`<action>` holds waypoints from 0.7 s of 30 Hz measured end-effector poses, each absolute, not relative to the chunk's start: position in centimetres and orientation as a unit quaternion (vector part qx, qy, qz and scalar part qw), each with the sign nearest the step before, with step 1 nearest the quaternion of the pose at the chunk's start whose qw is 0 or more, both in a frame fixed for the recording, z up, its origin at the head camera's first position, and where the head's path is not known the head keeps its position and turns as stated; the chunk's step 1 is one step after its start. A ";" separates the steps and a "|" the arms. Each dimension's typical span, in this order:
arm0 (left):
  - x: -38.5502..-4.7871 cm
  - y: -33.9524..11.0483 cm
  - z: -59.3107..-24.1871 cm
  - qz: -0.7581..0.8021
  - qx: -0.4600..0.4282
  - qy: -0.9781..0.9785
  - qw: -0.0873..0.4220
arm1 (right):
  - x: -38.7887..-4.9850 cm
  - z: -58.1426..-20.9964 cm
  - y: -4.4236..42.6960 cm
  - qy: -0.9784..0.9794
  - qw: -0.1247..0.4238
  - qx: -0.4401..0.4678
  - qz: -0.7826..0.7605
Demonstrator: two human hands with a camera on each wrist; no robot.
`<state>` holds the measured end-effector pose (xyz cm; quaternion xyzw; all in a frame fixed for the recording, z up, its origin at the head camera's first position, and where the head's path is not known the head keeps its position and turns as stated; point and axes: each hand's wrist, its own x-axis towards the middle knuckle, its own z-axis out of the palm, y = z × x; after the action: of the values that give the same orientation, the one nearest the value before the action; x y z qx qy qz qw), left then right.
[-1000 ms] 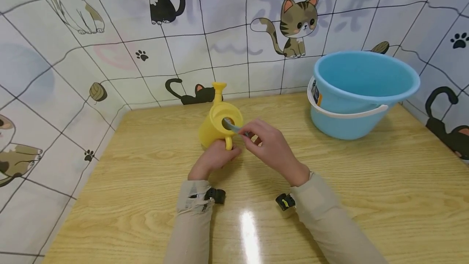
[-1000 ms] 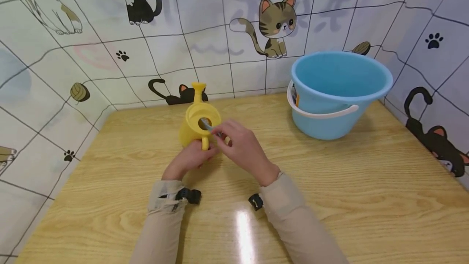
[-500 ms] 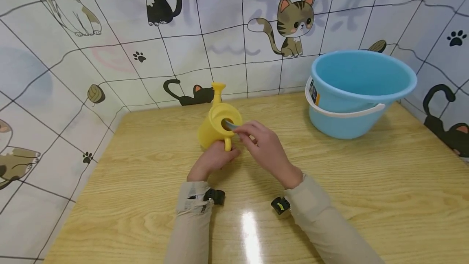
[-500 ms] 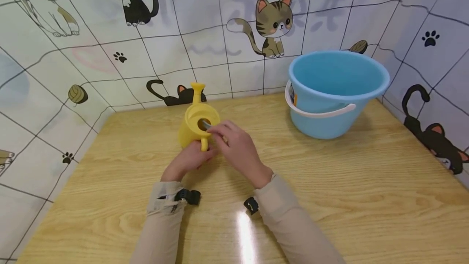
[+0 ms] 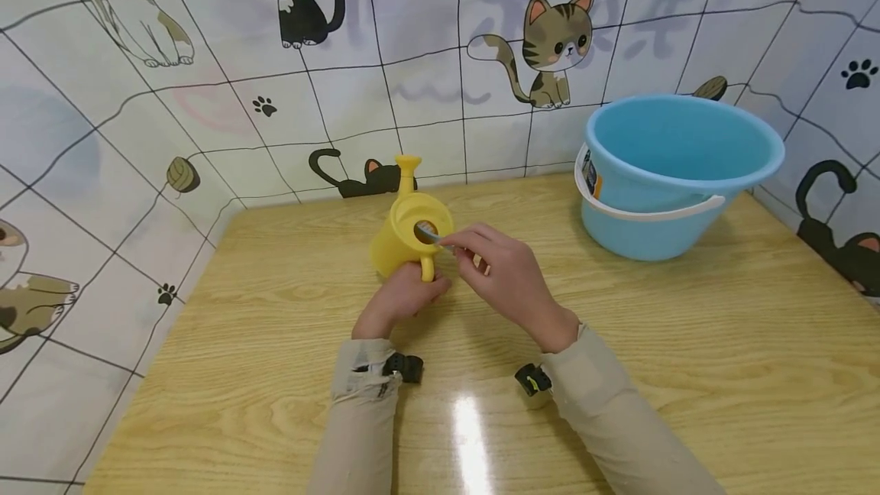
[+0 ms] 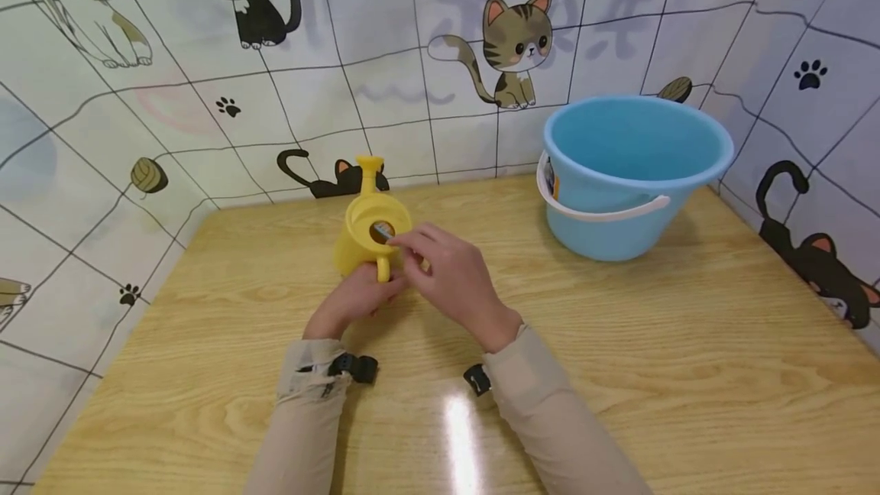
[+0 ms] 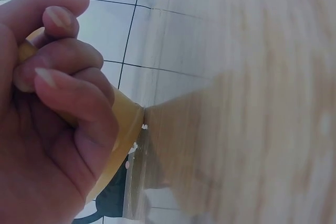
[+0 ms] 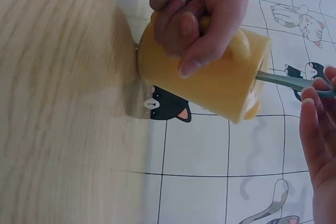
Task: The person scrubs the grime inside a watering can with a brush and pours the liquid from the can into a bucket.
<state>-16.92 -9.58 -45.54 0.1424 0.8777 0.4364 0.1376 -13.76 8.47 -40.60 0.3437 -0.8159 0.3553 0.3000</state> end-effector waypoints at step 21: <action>-17.0 -9.2 -45.5 0.427 0.141 0.883 0.135 | -13.3 -39.1 9.3 -0.799 0.325 0.362 0.354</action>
<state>-17.04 -9.23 -45.53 0.1412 0.8831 0.4266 0.1349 -13.33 9.27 -39.06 0.3625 -0.7987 0.3540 0.3246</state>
